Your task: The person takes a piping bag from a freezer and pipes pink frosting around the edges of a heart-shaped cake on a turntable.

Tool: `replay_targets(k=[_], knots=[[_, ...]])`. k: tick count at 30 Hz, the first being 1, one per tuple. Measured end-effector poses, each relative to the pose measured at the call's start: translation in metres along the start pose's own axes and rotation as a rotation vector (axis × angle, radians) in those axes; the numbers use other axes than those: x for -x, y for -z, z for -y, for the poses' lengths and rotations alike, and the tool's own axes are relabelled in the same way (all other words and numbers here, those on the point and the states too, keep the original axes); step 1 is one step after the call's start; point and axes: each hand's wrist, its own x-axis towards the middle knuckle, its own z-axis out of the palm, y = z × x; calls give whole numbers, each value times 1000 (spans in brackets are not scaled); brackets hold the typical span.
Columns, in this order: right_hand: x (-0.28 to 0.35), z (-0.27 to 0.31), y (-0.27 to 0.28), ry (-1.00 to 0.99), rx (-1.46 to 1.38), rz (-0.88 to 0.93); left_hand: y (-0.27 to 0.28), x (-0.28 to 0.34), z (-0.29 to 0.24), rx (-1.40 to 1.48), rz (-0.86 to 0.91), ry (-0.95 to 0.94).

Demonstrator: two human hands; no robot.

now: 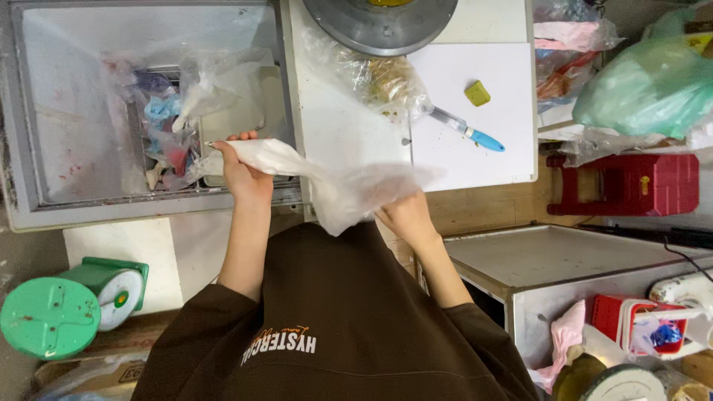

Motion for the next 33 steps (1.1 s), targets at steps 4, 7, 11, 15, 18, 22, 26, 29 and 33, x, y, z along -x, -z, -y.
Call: replay_targets(k=[4, 7, 11, 15, 18, 22, 26, 29, 33], knots=[[-10, 9, -14, 169, -70, -2, 28, -24, -29, -48, 53, 47], [-29, 30, -13, 210, -189, -70, 43, -49, -52, -67, -60, 94], [-61, 57, -18, 96, -205, 167, 51, -87, -91, -37, -79, 113], [-105, 105, -11, -78, -499, 217, 60, -113, -147, -5, -145, 147], [-136, 134, -12, -150, -652, 160, 75, -132, -181, -9, -143, 117], [-139, 133, -56, -15, -396, 186, 89, -156, -211, 18, -144, 132], [-100, 91, -59, -112, -279, 290, 92, -178, -300, -13, -337, -121], [-79, 85, 10, -312, -535, -169, 97, -177, -357, 40, -9, -229], [-106, 129, 55, -443, -1068, -493, 89, -166, -358, -188, -51, -154]])
